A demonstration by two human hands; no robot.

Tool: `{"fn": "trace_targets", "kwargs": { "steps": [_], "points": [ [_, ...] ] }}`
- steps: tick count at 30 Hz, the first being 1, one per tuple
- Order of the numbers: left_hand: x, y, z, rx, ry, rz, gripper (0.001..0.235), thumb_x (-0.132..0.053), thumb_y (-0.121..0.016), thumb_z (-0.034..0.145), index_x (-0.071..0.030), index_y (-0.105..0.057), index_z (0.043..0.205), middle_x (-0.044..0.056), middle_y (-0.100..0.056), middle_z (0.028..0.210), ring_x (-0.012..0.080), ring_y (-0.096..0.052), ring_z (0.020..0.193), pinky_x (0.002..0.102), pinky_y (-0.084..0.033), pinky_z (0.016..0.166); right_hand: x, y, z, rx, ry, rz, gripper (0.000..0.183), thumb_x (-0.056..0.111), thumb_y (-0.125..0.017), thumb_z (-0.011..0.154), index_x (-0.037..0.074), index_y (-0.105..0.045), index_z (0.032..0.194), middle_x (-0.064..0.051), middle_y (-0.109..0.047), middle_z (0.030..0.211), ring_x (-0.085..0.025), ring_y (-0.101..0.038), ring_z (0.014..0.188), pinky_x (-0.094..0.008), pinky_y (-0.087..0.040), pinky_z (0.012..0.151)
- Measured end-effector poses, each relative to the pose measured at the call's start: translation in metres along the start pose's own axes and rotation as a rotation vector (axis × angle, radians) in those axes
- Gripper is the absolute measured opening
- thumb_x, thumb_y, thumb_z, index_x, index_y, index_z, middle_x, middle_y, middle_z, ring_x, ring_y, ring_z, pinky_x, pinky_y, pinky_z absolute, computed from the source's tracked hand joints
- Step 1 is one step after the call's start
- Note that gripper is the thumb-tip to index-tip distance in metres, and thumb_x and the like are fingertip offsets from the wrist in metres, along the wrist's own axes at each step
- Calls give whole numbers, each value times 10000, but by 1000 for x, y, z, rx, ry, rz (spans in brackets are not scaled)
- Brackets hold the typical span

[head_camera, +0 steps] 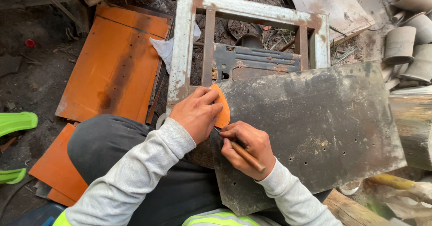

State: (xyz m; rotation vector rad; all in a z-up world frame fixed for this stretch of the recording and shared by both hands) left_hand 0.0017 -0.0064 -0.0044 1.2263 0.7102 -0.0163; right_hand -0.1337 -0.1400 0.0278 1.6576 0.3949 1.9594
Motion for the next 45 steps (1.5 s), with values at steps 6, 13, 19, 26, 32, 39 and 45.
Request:
{"fn": "trace_targets", "kwargs": {
  "steps": [6, 13, 19, 26, 32, 39, 45],
  "points": [
    [3, -8, -2, -47, -84, 28, 172, -75, -722, 745, -51, -694, 913, 92, -622, 1161, 320, -550, 1239, 392, -517, 990, 10, 18, -5, -1, -30, -174, 135, -5, -714, 776, -1, -664, 901, -131, -716, 899, -254, -740, 782, -320, -585, 696],
    [-13, -17, -8, -90, -54, 164, 287, -88, -661, 752, -9, -693, 1027, 161, -610, 1190, 357, -536, 1240, 469, -467, 986, 16, 87, -11, -90, -213, 259, 130, 46, -639, 1001, -20, -721, 1077, -98, -774, 986, -129, -727, 870, -282, -612, 791],
    [-53, -42, -5, -182, 104, 336, 367, -119, -567, 867, 103, -664, 1143, 276, -560, 1325, 387, -529, 1268, 446, -462, 1055, -13, 88, 46, -31, -324, 212, 210, 75, -679, 926, -19, -703, 1112, -93, -774, 961, -105, -739, 827, -240, -608, 731],
    [-70, -47, 2, -198, 217, 337, 377, -135, -569, 860, 115, -674, 1121, 329, -542, 1290, 456, -512, 1257, 507, -453, 1031, -47, 30, 110, 145, -222, 192, 171, 150, -627, 1040, -19, -633, 1011, -67, -716, 805, -110, -690, 726, -263, -564, 635],
    [-65, -46, 4, -206, 257, 270, 304, -128, -574, 847, 104, -674, 1016, 388, -546, 1317, 496, -517, 1277, 496, -460, 1034, -56, 9, 138, 276, -132, 89, 220, 197, -625, 1051, -4, -599, 966, -50, -677, 779, -93, -685, 715, -266, -567, 637],
    [-65, -43, 4, -191, 250, 280, 316, -156, -572, 868, 113, -668, 1002, 408, -546, 1311, 493, -524, 1268, 491, -469, 1014, -59, 3, 143, 323, -199, 70, 224, 196, -617, 1035, 0, -610, 929, -45, -692, 728, -83, -657, 660, -267, -540, 587],
    [-65, -42, 4, -223, 253, 318, 307, -169, -566, 872, 91, -672, 997, 393, -557, 1310, 477, -533, 1260, 538, -453, 1035, -61, 2, 145, 285, -162, -14, 213, 170, -653, 1017, -8, -624, 904, -64, -674, 700, -99, -634, 634, -279, -511, 554]
  ]
}}
Point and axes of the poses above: each hand's wrist, its own z-axis towards the middle knuckle, its own y-axis out of the back of the hand, x = y × z, the point moved 1 cm from there along z, towards the middle knuckle
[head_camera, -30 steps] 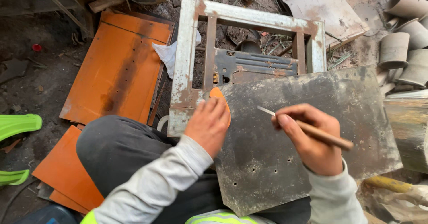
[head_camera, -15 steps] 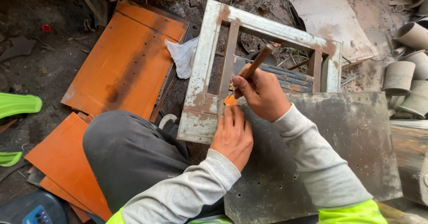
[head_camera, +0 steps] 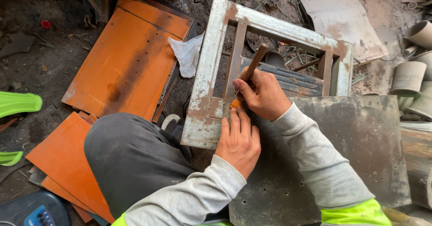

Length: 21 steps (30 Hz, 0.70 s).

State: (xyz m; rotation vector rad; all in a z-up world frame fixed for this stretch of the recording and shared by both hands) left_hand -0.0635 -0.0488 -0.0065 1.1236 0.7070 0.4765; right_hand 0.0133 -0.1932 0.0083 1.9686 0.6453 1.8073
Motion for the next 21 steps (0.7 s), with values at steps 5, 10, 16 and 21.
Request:
{"fn": "trace_targets", "kwargs": {
  "steps": [5, 10, 16, 21],
  "points": [
    [3, 0, 0, -4, -1, 12, 322, -164, -566, 880, 85, -677, 1051, 350, -573, 1321, 453, -535, 1274, 547, -409, 1083, -7, 2, -3, -131, -11, -172, 208, 157, -667, 1013, -15, -628, 903, -85, -674, 679, -122, -626, 577, -294, -481, 521],
    [5, 3, -6, 0, -20, -21, 288, -144, -560, 886, 58, -683, 1050, 313, -580, 1335, 419, -517, 1297, 521, -386, 1130, -4, 59, -20, -163, 0, 38, 156, 144, -612, 1068, 12, -626, 987, -50, -691, 786, -122, -668, 656, -274, -553, 558],
    [-2, -6, -14, 32, -96, 73, 409, -179, -565, 884, 100, -692, 1155, 272, -587, 1301, 373, -522, 1246, 453, -419, 1107, 10, 52, -33, -66, 5, 102, 164, 157, -623, 1039, -2, -651, 1009, -50, -731, 854, -111, -709, 764, -266, -609, 709],
    [-21, -14, -10, 129, -81, 68, 373, -192, -586, 856, 83, -736, 1061, 299, -619, 1190, 466, -519, 1201, 495, -435, 1012, 6, 13, -33, 169, -68, 153, 211, 201, -688, 978, -8, -695, 997, -59, -724, 835, -112, -680, 772, -281, -583, 702]
  ]
}}
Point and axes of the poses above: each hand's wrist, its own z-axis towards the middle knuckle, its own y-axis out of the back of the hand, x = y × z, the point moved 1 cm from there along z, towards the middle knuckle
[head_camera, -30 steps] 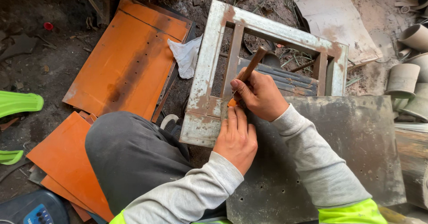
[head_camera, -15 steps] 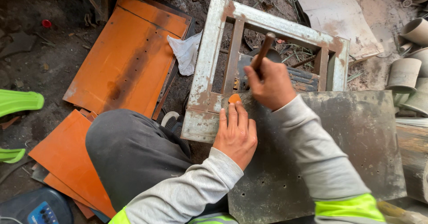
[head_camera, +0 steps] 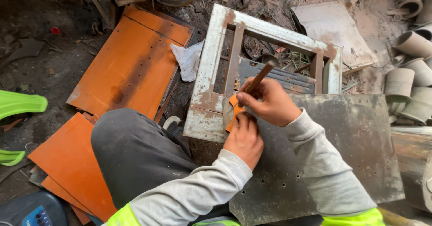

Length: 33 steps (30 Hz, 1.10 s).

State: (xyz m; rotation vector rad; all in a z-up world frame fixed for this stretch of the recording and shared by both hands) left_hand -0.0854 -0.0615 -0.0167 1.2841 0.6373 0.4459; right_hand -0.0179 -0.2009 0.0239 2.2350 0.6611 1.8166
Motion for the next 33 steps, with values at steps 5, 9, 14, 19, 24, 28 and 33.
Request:
{"fn": "trace_targets", "kwargs": {
  "steps": [5, 9, 14, 19, 24, 28, 33],
  "points": [
    [-15, -11, 0, 27, 0, 18, 402, -200, -609, 839, 90, -737, 1086, 314, -641, 1185, 508, -526, 1163, 545, -456, 1004, -15, -11, 1, 88, -21, -15, 265, 235, -706, 964, -17, -718, 1042, -55, -735, 857, -109, -657, 803, -304, -572, 724],
    [-18, -20, 1, 17, 3, 26, 427, -197, -622, 824, 104, -726, 1109, 315, -640, 1184, 538, -534, 1160, 581, -480, 959, -21, -13, 2, 133, -54, 36, 280, 238, -707, 958, -21, -713, 1062, -57, -739, 878, -107, -665, 828, -307, -586, 749],
    [-14, -20, 0, -25, 5, 16, 419, -190, -625, 822, 101, -726, 1106, 303, -644, 1157, 513, -544, 1154, 582, -479, 976, -20, -14, 4, 144, -75, 40, 280, 234, -712, 946, -23, -714, 1058, -63, -752, 881, -114, -691, 825, -310, -600, 750],
    [-12, -16, 0, -26, 0, -2, 396, -182, -635, 816, 97, -729, 1083, 286, -646, 1122, 481, -559, 1113, 582, -485, 974, -20, -14, 4, 142, -87, 35, 269, 230, -717, 942, -18, -717, 1047, -71, -760, 870, -120, -706, 803, -314, -611, 732],
    [-11, -17, 1, 60, -43, -17, 330, -145, -658, 819, 72, -731, 1057, 279, -645, 1123, 492, -567, 1105, 596, -514, 941, -12, -14, 5, 131, -22, -118, 286, 247, -722, 930, -26, -720, 1013, -96, -754, 835, -143, -715, 766, -314, -598, 698],
    [-11, -17, 4, 67, -23, 25, 329, -124, -664, 813, 70, -730, 1071, 270, -648, 1144, 465, -582, 1088, 559, -546, 869, 2, -10, 11, 103, 18, -260, 252, 224, -722, 903, -17, -728, 978, -112, -758, 792, -154, -721, 713, -320, -587, 654],
    [-15, -25, 6, -15, 65, 83, 391, -142, -644, 803, 93, -697, 1111, 309, -636, 1227, 430, -596, 1102, 487, -568, 865, 23, 0, 19, 44, 108, -521, 185, 185, -721, 911, 4, -734, 949, -122, -755, 774, -217, -727, 662, -352, -569, 617]
  ]
}}
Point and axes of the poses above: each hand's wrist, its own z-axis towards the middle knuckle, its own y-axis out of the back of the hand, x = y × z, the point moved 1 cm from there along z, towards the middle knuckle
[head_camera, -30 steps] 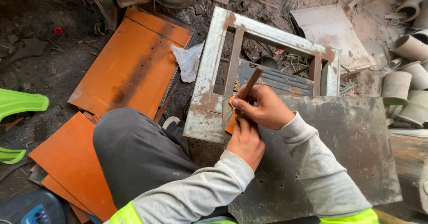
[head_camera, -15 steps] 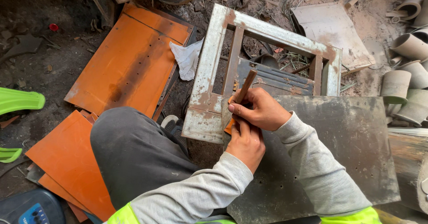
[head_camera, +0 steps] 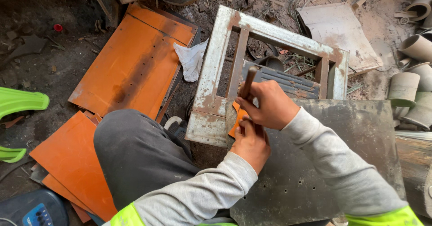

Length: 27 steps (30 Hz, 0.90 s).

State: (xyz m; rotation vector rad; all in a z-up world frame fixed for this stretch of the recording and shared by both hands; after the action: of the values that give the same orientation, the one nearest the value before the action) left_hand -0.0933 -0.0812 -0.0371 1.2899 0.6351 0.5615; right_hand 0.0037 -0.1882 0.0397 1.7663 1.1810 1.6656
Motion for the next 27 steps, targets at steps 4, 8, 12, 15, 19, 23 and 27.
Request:
{"fn": "trace_targets", "kwargs": {
  "steps": [4, 8, 12, 15, 19, 23, 27],
  "points": [
    [0, -11, 2, -8, 21, -156, 306, -123, -611, 896, 69, -668, 1127, 318, -616, 1188, 455, -579, 1134, 517, -567, 861, 26, -7, -5, -122, 352, -464, 55, 30, -722, 807, 25, -691, 851, -113, -724, 815, -300, -712, 792, -403, -575, 754],
    [0, 1, 4, -29, 44, -49, 326, -150, -612, 849, 65, -666, 1088, 275, -597, 1179, 430, -565, 1152, 480, -585, 843, 30, 23, -32, -292, 334, 170, 155, -4, -679, 927, 16, -721, 1075, -116, -750, 1044, -222, -734, 964, -317, -605, 809],
    [6, 15, 9, 152, 12, -111, 278, -141, -596, 915, 80, -675, 1066, 246, -567, 1144, 426, -548, 1130, 482, -586, 812, 7, 42, -76, -563, 267, 391, 107, -9, -612, 1011, -10, -681, 1093, -109, -654, 1146, -184, -663, 1032, -286, -585, 883],
    [11, 21, 5, 148, -9, -153, 283, -133, -601, 898, 89, -685, 1050, 245, -561, 1167, 417, -535, 1167, 444, -564, 852, -23, 22, -98, -674, 98, 540, 99, 20, -625, 1043, -8, -690, 1112, -79, -693, 1052, -143, -675, 927, -255, -578, 808],
    [19, 35, -9, -22, -14, -58, 361, -144, -598, 826, 103, -679, 1077, 257, -564, 1191, 379, -543, 1094, 457, -503, 930, -38, -11, -97, -569, 28, 532, 97, 24, -619, 1027, 19, -678, 1104, -66, -746, 1015, -153, -730, 973, -270, -588, 864],
    [26, 42, -18, -27, -29, -129, 322, -94, -578, 849, 114, -660, 1081, 244, -565, 1203, 368, -542, 1127, 456, -472, 1015, -27, -29, -75, -514, 181, 90, 222, 7, -755, 857, 51, -721, 1072, -107, -746, 1058, -243, -698, 1045, -350, -572, 874],
    [37, 43, -24, -206, -36, -299, 361, -94, -579, 835, 98, -650, 1133, 251, -584, 1260, 371, -550, 1200, 440, -464, 1050, -18, -32, -65, -483, 166, 126, 302, 42, -816, 795, 66, -711, 1077, -81, -760, 1078, -295, -672, 1132, -389, -557, 936]
  ]
}}
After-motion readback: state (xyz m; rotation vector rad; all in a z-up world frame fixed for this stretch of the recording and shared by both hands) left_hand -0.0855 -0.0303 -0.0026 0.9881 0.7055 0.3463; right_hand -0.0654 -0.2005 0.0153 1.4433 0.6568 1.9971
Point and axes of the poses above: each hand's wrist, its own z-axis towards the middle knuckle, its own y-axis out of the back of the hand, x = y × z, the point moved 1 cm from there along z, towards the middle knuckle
